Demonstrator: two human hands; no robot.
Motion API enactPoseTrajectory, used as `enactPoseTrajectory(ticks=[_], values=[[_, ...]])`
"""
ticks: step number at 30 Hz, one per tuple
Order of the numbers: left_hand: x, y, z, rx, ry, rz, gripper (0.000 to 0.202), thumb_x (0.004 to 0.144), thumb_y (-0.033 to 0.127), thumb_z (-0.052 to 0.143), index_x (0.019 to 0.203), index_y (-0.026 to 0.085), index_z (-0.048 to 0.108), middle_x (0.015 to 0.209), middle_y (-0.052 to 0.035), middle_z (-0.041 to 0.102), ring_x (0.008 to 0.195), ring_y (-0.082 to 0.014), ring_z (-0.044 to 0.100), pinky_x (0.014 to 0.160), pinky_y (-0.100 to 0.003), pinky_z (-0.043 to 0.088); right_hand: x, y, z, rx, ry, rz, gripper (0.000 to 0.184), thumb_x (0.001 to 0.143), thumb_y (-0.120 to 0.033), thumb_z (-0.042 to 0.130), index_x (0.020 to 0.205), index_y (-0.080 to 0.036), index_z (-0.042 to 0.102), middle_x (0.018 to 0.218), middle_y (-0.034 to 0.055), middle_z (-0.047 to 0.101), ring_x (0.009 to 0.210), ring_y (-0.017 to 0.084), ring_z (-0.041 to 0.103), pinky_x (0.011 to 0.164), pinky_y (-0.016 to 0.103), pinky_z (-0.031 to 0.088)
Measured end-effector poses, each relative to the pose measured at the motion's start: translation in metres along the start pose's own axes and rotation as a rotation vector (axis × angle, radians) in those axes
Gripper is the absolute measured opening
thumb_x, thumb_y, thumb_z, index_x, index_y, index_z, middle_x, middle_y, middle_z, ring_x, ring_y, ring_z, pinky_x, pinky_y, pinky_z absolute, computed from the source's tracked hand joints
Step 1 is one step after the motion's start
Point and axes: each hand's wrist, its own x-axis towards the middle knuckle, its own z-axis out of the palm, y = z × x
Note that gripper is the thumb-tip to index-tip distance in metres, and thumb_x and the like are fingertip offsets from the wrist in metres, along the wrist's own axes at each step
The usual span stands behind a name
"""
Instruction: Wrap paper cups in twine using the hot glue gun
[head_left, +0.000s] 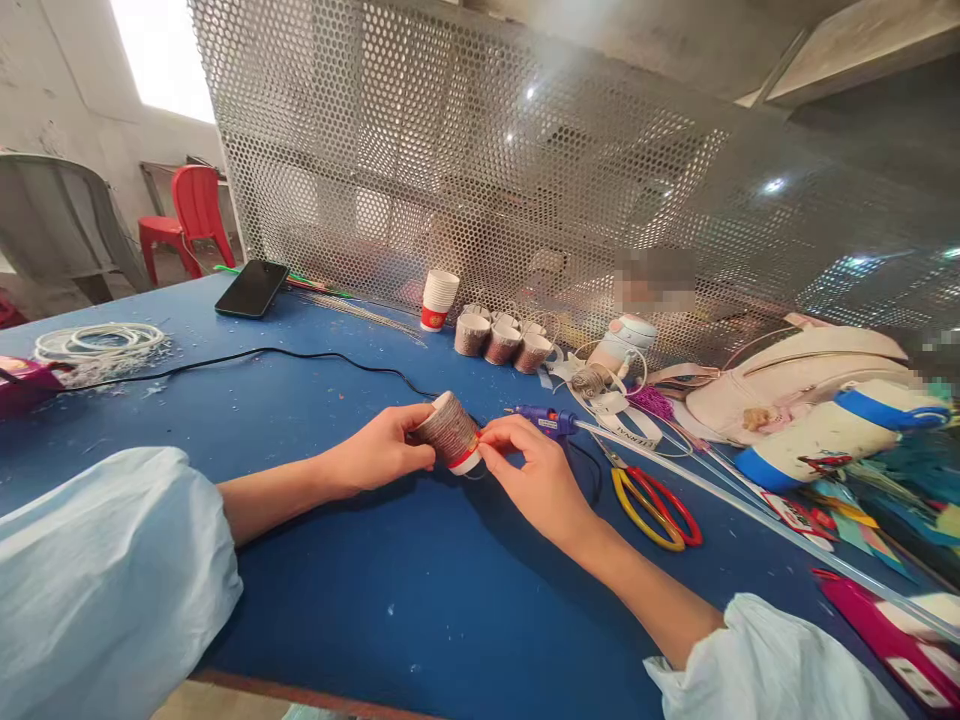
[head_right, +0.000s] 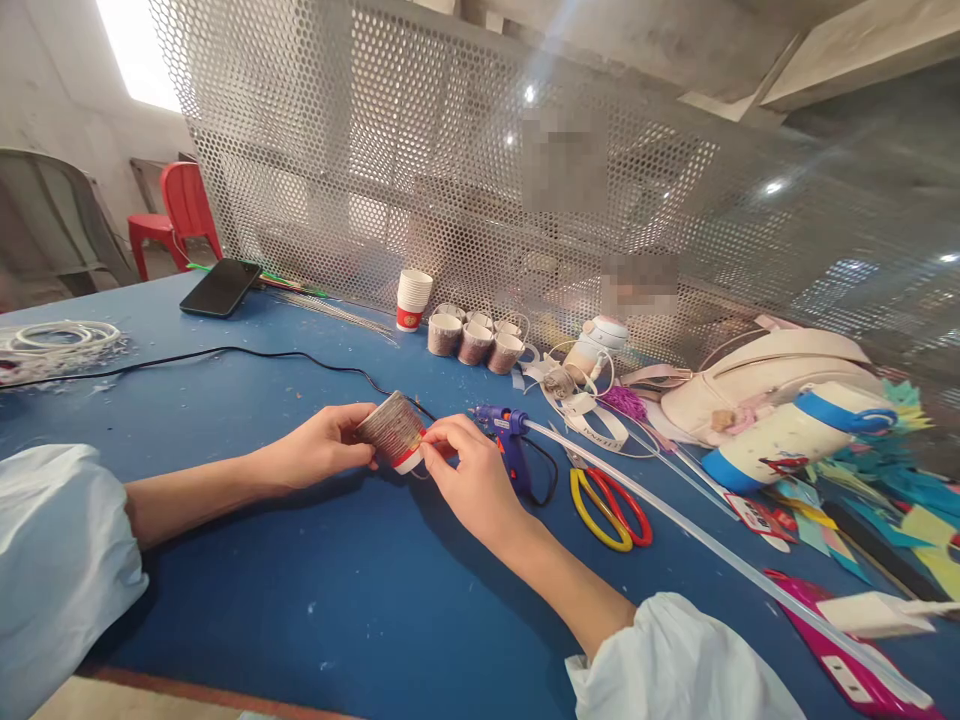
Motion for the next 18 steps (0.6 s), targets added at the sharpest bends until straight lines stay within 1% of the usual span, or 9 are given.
enactPoseTrajectory(ticks=[2, 4, 7, 10, 14, 18], values=[[-0.0009, 0.0008, 0.0008, -0.020, -0.009, -0.014, 0.031, 0.064, 0.014, 0.051, 0.093, 0.012, 0.062, 0.082, -0.0012, 0.064, 0.073, -0.0152, 0.057, 0.070, -0.028, 0.045, -0.0009, -0.0006, 0.0009, -0.082, 0.009, -0.070, 0.011, 0.086, -0.015, 0.055, 0.076, -0.020, 0.057, 0.086, 0.0037, 0.062, 0.079, 0.016, 0.062, 0.072, 0.028, 0.050], [-0.0022, 0.0029, 0.0014, -0.032, -0.011, -0.016, 0.025, 0.068, 0.019, 0.054, 0.090, 0.013, 0.062, 0.079, -0.0004, 0.062, 0.072, -0.0145, 0.055, 0.069, -0.027, 0.044, -0.0016, -0.0009, 0.0016, -0.147, 0.019, -0.119, 0.012, 0.085, -0.012, 0.055, 0.076, -0.021, 0.055, 0.084, 0.0034, 0.062, 0.077, 0.016, 0.061, 0.072, 0.029, 0.049], [-0.0032, 0.0063, 0.0019, -0.020, -0.012, -0.011, 0.019, 0.072, 0.026, 0.058, 0.085, 0.013, 0.062, 0.074, 0.0012, 0.059, 0.069, -0.0131, 0.052, 0.066, -0.025, 0.042, -0.0018, -0.0011, 0.0017, -0.206, 0.039, -0.163, 0.014, 0.085, -0.011, 0.054, 0.075, -0.021, 0.054, 0.083, 0.0029, 0.062, 0.074, 0.016, 0.060, 0.070, 0.030, 0.048], [-0.0031, 0.0076, 0.0019, 0.010, -0.024, -0.005, 0.018, 0.073, 0.026, 0.059, 0.083, 0.012, 0.063, 0.071, 0.0018, 0.057, 0.068, -0.0124, 0.050, 0.065, -0.025, 0.041, -0.0013, -0.0018, 0.0006, -0.284, 0.046, -0.212, 0.015, 0.086, -0.010, 0.055, 0.076, -0.020, 0.053, 0.082, 0.0020, 0.063, 0.074, 0.015, 0.060, 0.071, 0.030, 0.045], [-0.0039, 0.0065, 0.0019, 0.002, -0.043, -0.007, 0.020, 0.074, 0.027, 0.059, 0.087, 0.012, 0.064, 0.074, 0.0008, 0.059, 0.070, -0.0132, 0.051, 0.067, -0.025, 0.042, -0.0007, -0.0025, -0.0006, -0.378, 0.058, -0.294, 0.014, 0.086, -0.009, 0.055, 0.078, -0.020, 0.053, 0.080, 0.0002, 0.064, 0.076, 0.014, 0.061, 0.074, 0.030, 0.042], [-0.0048, 0.0066, 0.0022, -0.011, -0.040, -0.013, 0.024, 0.073, 0.026, 0.059, 0.090, 0.011, 0.065, 0.081, -0.0011, 0.062, 0.076, -0.0155, 0.055, 0.072, -0.027, 0.044, -0.0002, -0.0016, -0.0006, -0.409, 0.070, -0.317, 0.013, 0.086, -0.010, 0.055, 0.078, -0.020, 0.053, 0.079, -0.0004, 0.064, 0.076, 0.014, 0.060, 0.074, 0.030, 0.041]])
